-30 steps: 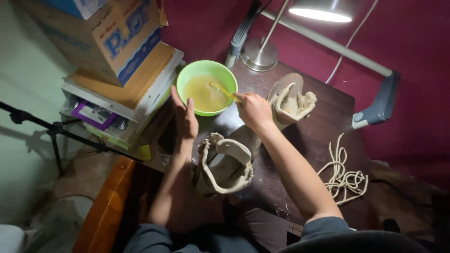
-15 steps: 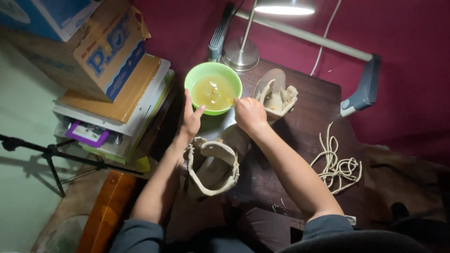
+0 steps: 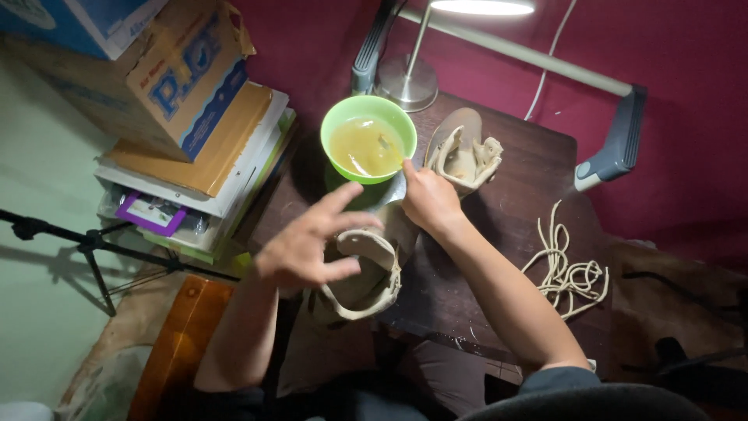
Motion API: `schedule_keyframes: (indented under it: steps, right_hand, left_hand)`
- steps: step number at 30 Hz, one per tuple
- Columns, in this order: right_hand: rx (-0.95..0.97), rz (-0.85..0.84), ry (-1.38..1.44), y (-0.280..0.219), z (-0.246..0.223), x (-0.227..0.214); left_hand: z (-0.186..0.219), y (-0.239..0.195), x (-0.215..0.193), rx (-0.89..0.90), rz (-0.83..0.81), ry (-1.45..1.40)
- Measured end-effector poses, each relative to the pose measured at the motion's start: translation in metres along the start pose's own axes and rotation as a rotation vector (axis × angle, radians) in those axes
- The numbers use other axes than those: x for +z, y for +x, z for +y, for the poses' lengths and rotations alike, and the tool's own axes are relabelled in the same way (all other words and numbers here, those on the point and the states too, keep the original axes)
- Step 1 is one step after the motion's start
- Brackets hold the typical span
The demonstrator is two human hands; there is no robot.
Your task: The person cleans a beige boot using a toothbrush dipped in a liquid solution. They scrub the exterior and interior of the boot, repeatedly dipping the brush into a green bowl of water on the table.
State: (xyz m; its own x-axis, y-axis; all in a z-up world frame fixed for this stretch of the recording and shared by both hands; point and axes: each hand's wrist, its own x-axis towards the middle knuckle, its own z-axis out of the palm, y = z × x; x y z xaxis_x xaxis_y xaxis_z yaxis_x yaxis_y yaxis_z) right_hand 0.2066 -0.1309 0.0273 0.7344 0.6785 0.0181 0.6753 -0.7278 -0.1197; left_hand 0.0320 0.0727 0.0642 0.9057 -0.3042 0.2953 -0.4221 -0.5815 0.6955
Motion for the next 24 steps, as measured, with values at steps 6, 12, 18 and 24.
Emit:
schedule_keyframes:
  steps: [6,12,18,24]
  right_hand:
    - [0.047,-0.007,0.087,-0.005,-0.009,-0.010]
    - [-0.018,0.121,0.085,-0.003,0.007,0.010]
    - [-0.030,0.176,0.105,-0.013,0.010,0.014]
    - [-0.013,0.140,0.136,-0.008,0.021,0.023]
  left_hand:
    - [0.007,0.011,0.025,-0.354,-0.160,0.348]
    - [0.003,0.006,0.033,-0.334,-0.112,0.428]
    - [0.010,-0.020,0.037,0.003,0.142,0.644]
    - [0.026,-0.029,0.039,0.044,0.262,0.698]
